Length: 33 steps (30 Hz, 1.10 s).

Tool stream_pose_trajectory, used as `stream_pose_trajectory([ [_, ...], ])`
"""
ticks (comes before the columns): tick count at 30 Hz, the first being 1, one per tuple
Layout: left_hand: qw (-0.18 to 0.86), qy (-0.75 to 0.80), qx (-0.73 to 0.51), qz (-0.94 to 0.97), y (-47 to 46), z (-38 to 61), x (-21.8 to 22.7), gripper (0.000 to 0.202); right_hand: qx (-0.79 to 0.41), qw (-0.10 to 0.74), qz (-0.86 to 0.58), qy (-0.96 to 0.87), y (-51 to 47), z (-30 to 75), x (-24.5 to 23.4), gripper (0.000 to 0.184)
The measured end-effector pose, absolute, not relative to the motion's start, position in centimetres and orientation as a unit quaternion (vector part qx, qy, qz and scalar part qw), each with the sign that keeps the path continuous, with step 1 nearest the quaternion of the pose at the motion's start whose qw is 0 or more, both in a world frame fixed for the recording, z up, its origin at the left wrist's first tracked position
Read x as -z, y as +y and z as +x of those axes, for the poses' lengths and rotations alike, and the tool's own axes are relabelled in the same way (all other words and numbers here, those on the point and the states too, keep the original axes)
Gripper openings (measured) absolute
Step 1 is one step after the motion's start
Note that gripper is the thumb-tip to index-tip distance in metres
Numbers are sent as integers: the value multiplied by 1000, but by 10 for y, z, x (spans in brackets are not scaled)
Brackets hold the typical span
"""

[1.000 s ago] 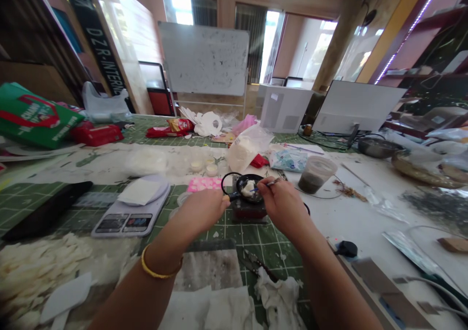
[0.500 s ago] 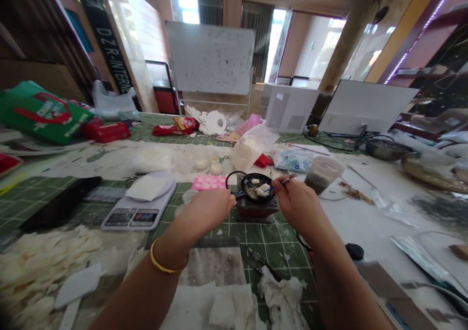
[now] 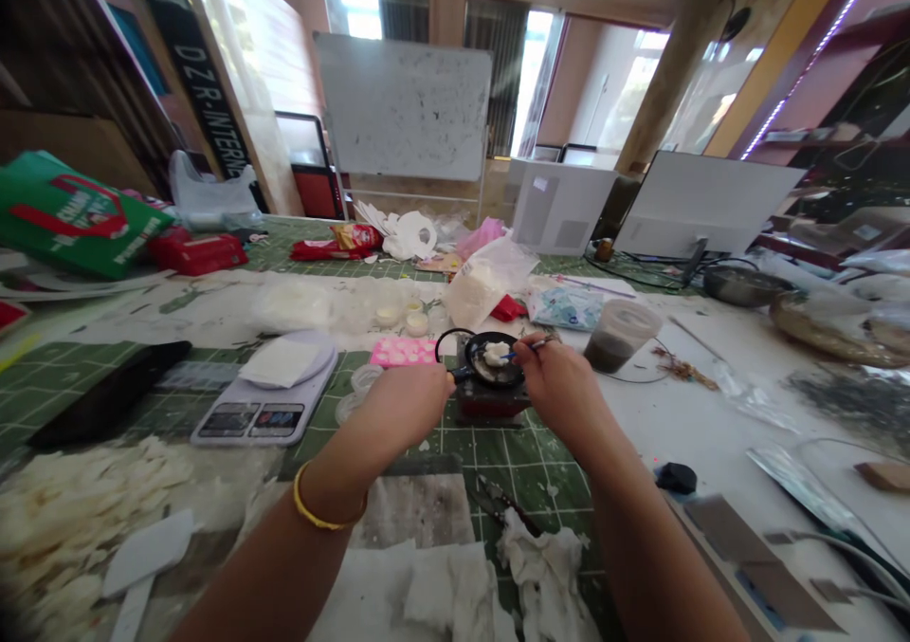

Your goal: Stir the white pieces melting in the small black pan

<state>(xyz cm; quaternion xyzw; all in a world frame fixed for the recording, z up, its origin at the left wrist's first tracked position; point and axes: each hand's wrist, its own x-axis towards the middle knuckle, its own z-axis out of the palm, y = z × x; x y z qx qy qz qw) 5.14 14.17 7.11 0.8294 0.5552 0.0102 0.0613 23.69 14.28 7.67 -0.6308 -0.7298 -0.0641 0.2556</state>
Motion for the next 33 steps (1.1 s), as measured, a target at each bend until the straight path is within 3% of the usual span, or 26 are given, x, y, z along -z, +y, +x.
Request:
stream_pose_trajectory([
  [33,69,546,-9,835,142,45,-78,29,32,246,-636,-730,139,237,-82,27],
])
